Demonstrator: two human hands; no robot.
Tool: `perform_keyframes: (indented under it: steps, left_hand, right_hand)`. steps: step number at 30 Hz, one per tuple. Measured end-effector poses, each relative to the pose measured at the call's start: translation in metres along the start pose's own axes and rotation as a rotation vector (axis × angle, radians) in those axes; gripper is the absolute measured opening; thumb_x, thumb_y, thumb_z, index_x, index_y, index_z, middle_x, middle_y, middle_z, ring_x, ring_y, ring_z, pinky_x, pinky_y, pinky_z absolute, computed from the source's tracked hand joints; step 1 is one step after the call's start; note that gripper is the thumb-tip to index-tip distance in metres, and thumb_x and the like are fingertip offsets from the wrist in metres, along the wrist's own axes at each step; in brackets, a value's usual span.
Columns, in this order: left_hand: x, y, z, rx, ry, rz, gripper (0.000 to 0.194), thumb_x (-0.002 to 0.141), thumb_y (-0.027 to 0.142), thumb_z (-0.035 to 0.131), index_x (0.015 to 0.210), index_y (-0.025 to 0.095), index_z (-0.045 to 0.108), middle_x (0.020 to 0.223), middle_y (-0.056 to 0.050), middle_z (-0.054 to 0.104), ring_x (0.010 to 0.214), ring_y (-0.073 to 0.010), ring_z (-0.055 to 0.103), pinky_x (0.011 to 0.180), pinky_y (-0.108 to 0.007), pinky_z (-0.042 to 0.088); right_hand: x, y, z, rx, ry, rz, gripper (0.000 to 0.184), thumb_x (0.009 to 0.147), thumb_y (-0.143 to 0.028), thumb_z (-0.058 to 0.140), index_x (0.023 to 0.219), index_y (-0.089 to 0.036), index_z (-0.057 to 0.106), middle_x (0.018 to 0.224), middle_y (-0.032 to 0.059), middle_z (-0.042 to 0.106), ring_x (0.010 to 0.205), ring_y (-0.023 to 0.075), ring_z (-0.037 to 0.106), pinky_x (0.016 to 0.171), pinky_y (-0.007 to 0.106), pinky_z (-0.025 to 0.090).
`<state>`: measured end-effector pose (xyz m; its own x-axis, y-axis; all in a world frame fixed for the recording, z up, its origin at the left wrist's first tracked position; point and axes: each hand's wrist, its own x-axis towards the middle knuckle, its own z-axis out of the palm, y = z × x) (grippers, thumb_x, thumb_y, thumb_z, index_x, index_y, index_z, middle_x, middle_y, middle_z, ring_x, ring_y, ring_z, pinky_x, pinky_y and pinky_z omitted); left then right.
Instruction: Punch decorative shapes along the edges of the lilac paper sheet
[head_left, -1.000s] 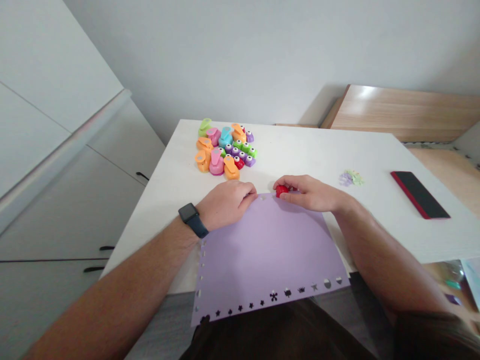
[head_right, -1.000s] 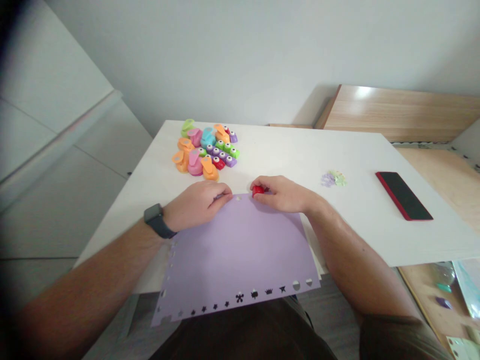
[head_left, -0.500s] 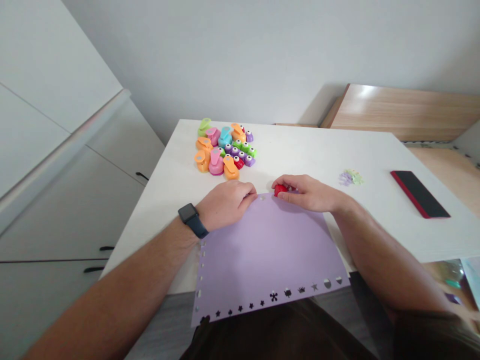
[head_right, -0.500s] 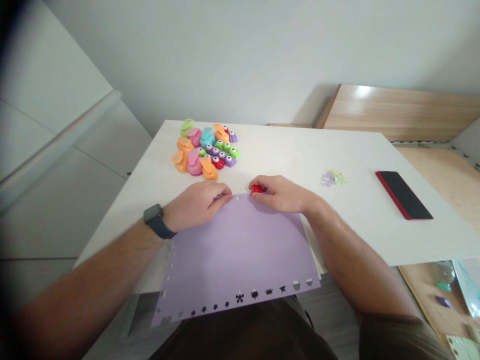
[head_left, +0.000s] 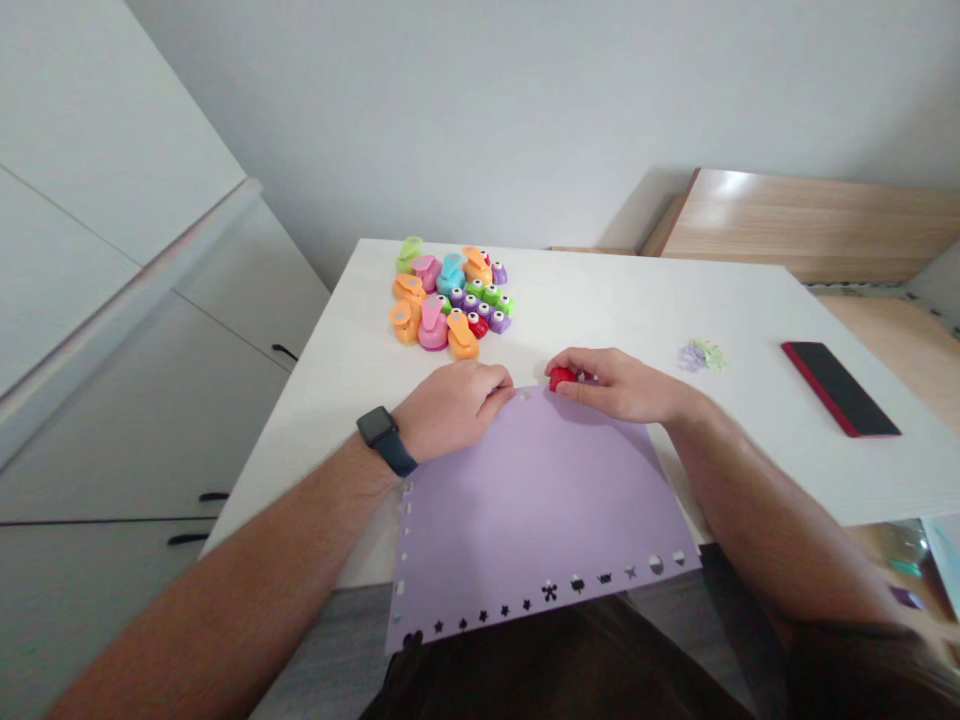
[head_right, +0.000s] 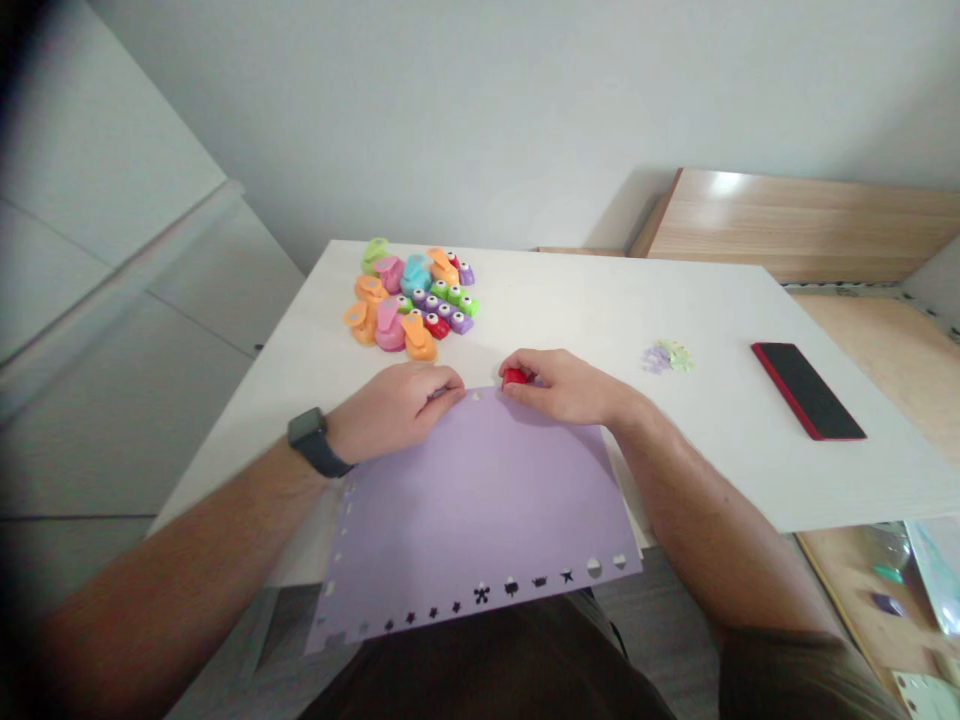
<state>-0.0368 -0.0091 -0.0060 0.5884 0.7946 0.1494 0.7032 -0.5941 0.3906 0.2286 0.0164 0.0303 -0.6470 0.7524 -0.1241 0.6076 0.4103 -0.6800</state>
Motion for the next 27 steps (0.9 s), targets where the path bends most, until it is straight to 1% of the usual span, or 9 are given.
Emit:
perform_keyframes:
  steps: [6, 14, 20, 23, 27]
  left_hand:
    - [0.0, -0.0001, 0.0002, 0.002, 0.002, 0.005, 0.026, 0.104, 0.032, 0.047, 0.099, 0.017, 0.069, 0.093, -0.007, 0.074, 0.09, -0.0238, 0.068, 0.079, -0.037, 0.047]
    - [0.0001, -0.0016, 0.0004, -0.018, 0.009, 0.003, 0.026, 0.104, 0.032, 0.048, 0.099, 0.018, 0.069, 0.093, -0.006, 0.074, 0.088, -0.0232, 0.068, 0.078, -0.037, 0.046]
    - [-0.0002, -0.0018, 0.0008, -0.019, 0.012, 0.0, 0.026, 0.104, 0.032, 0.047, 0.099, 0.018, 0.069, 0.093, -0.006, 0.074, 0.089, -0.0232, 0.068, 0.078, -0.036, 0.046]
    - [-0.0005, -0.0018, 0.0011, -0.015, 0.009, -0.001, 0.026, 0.104, 0.032, 0.047, 0.099, 0.018, 0.069, 0.093, -0.006, 0.074, 0.088, -0.0233, 0.068, 0.078, -0.037, 0.046]
    - [-0.0003, -0.0021, 0.0008, -0.01, 0.01, 0.002, 0.026, 0.104, 0.032, 0.047, 0.099, 0.018, 0.069, 0.093, -0.006, 0.074, 0.089, -0.0235, 0.068, 0.078, -0.037, 0.046]
  right_hand:
    - [0.0016, 0.0015, 0.0025, -0.032, 0.009, -0.033, 0.032, 0.097, -0.039, 0.057, 0.118, -0.017, 0.067, 0.099, 0.0058, 0.071, 0.086, 0.0179, 0.06, 0.08, 0.032, 0.045]
    - [0.0023, 0.0017, 0.0018, -0.036, 0.018, 0.027, 0.033, 0.097, -0.041, 0.056, 0.115, -0.017, 0.069, 0.094, 0.0049, 0.069, 0.082, 0.017, 0.057, 0.078, 0.031, 0.043]
    - [0.0022, 0.0062, 0.0016, 0.025, 0.017, 0.058, 0.034, 0.097, -0.044, 0.056, 0.113, -0.018, 0.069, 0.088, 0.0035, 0.066, 0.08, 0.0172, 0.056, 0.075, 0.031, 0.043]
    - [0.0022, 0.0067, 0.0012, 0.049, 0.012, 0.066, 0.033, 0.097, -0.044, 0.056, 0.113, -0.019, 0.069, 0.089, 0.0031, 0.065, 0.08, 0.017, 0.056, 0.075, 0.031, 0.043]
    - [0.0026, 0.0044, 0.0016, 0.025, 0.017, 0.059, 0.033, 0.096, -0.043, 0.056, 0.113, -0.018, 0.069, 0.09, 0.0036, 0.066, 0.081, 0.0169, 0.056, 0.076, 0.031, 0.043]
